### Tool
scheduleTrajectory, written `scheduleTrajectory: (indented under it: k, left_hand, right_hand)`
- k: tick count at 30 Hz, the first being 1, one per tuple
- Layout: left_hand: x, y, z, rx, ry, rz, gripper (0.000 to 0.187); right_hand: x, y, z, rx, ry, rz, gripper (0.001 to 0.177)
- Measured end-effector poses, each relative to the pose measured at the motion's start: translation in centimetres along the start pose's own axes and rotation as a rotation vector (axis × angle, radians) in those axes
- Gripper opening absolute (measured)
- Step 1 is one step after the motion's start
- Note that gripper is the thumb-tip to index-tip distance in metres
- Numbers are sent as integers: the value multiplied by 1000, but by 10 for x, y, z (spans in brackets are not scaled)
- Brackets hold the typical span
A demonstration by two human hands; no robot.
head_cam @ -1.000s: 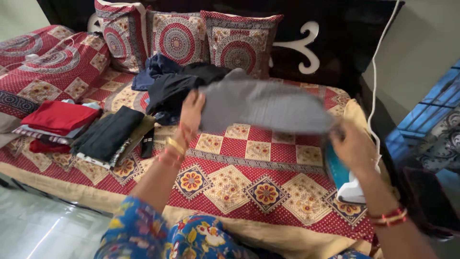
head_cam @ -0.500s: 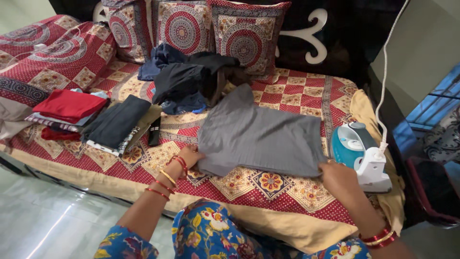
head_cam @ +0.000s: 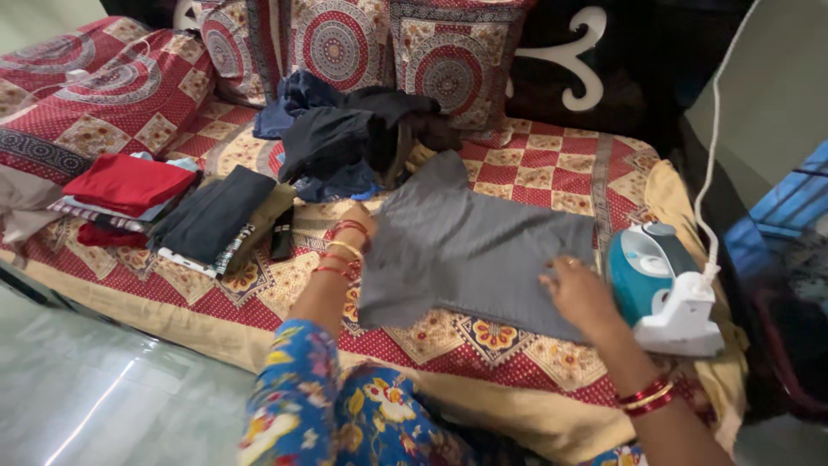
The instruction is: The person irons a dark-colored t-shirt and a gray t-shirt on a bed using a steam iron. They smooth the fabric, move the iron back and forth, and fold the shirts after ironing.
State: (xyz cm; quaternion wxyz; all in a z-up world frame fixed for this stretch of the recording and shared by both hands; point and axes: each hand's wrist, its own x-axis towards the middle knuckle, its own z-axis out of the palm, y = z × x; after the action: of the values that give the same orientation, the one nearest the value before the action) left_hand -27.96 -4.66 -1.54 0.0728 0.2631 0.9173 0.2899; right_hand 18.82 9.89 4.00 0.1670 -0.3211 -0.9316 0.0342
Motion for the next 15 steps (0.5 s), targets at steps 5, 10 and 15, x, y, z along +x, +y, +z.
scheduleTrajectory:
  k: [5, 10, 15]
  left_hand:
    - [59, 23, 50, -80, 66, -64, 39]
    - [70, 68, 57, -93, 14, -87, 39]
    - [69, 82, 57, 87, 133, -87, 29]
  right_hand:
    - [2, 10, 48, -107, 45, -133, 56]
    - [4, 11, 60, -108, 12, -152, 61]
    - [0, 6, 53, -93, -104, -83, 64]
